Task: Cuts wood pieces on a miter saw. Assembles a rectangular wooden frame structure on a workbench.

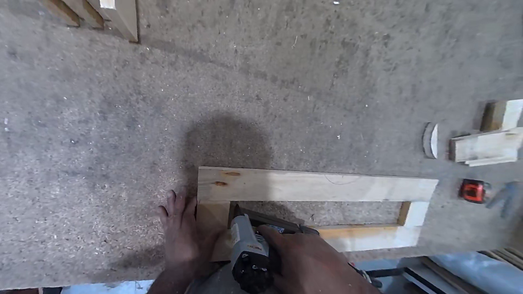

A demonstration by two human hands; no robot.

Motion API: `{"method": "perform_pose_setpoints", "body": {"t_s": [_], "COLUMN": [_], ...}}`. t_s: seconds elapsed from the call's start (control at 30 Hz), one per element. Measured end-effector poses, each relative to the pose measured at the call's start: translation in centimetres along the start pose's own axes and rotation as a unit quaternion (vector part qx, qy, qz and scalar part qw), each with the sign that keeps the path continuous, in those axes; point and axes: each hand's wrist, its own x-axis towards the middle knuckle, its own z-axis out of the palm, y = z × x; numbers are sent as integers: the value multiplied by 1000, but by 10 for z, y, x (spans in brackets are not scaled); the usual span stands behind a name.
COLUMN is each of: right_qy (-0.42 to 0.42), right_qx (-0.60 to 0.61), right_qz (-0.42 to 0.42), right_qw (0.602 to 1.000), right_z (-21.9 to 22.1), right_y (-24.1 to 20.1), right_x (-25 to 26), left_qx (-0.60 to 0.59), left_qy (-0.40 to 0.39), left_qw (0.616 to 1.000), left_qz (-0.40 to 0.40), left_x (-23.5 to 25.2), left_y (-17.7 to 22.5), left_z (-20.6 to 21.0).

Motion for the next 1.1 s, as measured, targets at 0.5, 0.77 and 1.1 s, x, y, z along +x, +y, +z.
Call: {"method": "perform_pose_setpoints", "body": {"t_s": [0.5,0.77,1.1], "right_qy": [-26,-41,-95], "right_qx": [5,14,17], "right_qz": [-2,-37,34], "right_qw": [1000,998,995], "right_z": [-11,-19,-24], "right_y": [-25,-54,-64], "right_x": [-13,18,30], "left_qx": [-52,-102,-104], "left_qy": [52,59,7], "left_qw": [997,990,983], "left_qz": [-39,-74,-153], "left_x": [-8,9,29], "left_y": [22,31,49], "left_z": [11,-1,-19]}}
